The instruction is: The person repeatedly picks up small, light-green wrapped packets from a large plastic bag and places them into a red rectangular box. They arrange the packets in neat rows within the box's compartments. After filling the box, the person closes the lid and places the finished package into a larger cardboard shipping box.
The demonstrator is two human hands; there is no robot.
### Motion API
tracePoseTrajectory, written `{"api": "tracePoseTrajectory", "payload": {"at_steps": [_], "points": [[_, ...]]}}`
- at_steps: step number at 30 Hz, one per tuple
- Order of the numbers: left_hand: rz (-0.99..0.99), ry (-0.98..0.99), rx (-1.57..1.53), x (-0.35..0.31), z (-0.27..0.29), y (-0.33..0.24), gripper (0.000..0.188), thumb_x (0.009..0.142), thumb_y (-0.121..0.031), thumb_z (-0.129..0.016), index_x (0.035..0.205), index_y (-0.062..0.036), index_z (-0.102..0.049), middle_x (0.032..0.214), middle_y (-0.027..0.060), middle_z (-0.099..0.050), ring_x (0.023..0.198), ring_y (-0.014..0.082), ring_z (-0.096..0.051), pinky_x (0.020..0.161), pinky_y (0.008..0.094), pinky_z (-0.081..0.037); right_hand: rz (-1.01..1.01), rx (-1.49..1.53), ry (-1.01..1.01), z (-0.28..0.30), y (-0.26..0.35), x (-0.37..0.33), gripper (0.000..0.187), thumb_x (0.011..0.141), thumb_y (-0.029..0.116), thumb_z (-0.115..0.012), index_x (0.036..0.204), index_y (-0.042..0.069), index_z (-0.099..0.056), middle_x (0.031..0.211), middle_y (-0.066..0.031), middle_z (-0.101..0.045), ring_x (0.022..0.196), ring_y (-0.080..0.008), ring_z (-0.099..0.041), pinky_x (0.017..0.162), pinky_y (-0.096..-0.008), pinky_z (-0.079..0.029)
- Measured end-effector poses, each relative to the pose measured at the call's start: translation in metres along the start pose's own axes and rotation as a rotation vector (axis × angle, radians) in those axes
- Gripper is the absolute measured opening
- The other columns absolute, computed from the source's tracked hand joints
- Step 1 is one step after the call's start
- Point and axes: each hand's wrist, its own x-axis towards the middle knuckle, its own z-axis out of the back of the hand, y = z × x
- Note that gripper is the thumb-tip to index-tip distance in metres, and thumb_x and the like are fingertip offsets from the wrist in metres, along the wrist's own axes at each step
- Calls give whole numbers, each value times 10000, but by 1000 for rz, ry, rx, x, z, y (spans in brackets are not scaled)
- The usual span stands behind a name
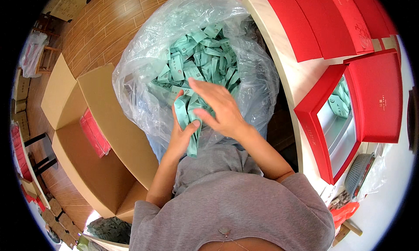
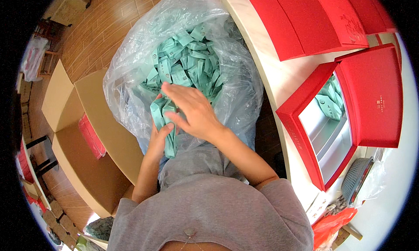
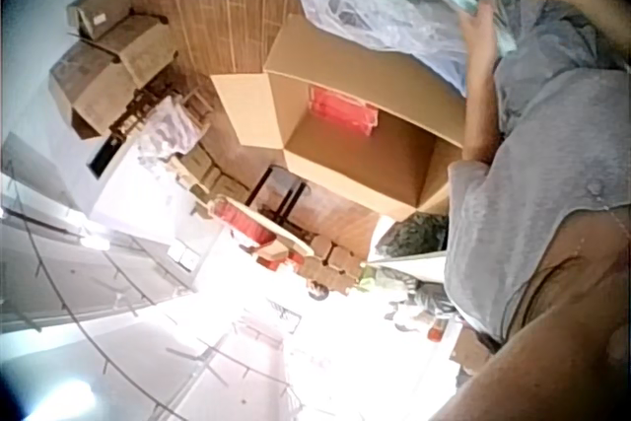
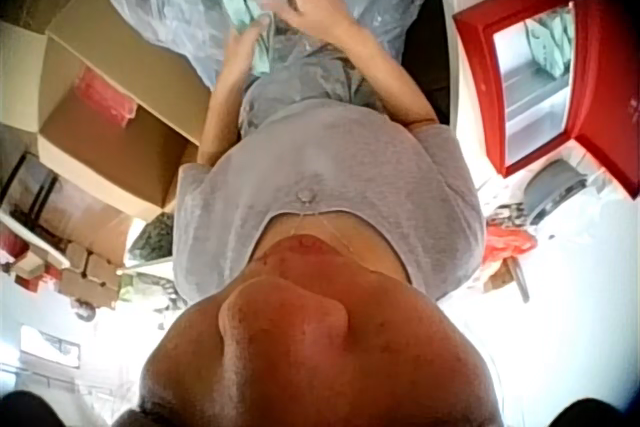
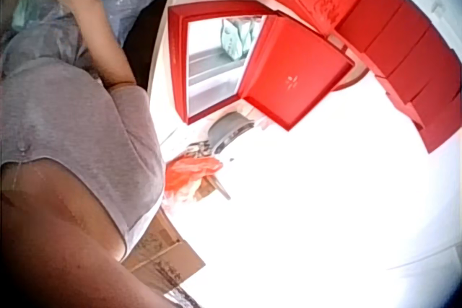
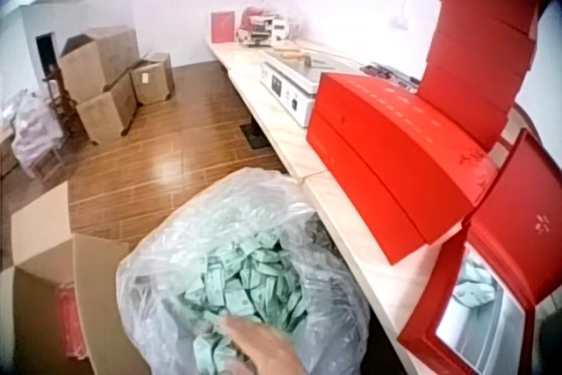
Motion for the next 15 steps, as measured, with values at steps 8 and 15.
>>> {"api": "tracePoseTrajectory", "payload": {"at_steps": [8, 15], "points": [[-94, 146, 314, -4, 5, -29, 881, 794, -77, -581, 1499, -74, -53, 1416, 171, -342, 1285, 268, -388, 1080, 372, -279, 92, -40, 109, 7, -11, -5, 224, 777, 50, -664, 993, -6, -672, 1021, -128, -684, 934, -280, -657, 784, -363, -532], [-239, 86, 539, -11, 6, -20, 837, 823, -102, -546, 1498, -52, -54, 1452, 184, -286, 1306, 292, -364, 1087, 374, -273, -138, -105, 176, 4, -1, -4, 187, 753, 55, -685, 928, -11, -679, 922, -132, -697, 832, -275, -679, 713, -347, -549]]}}
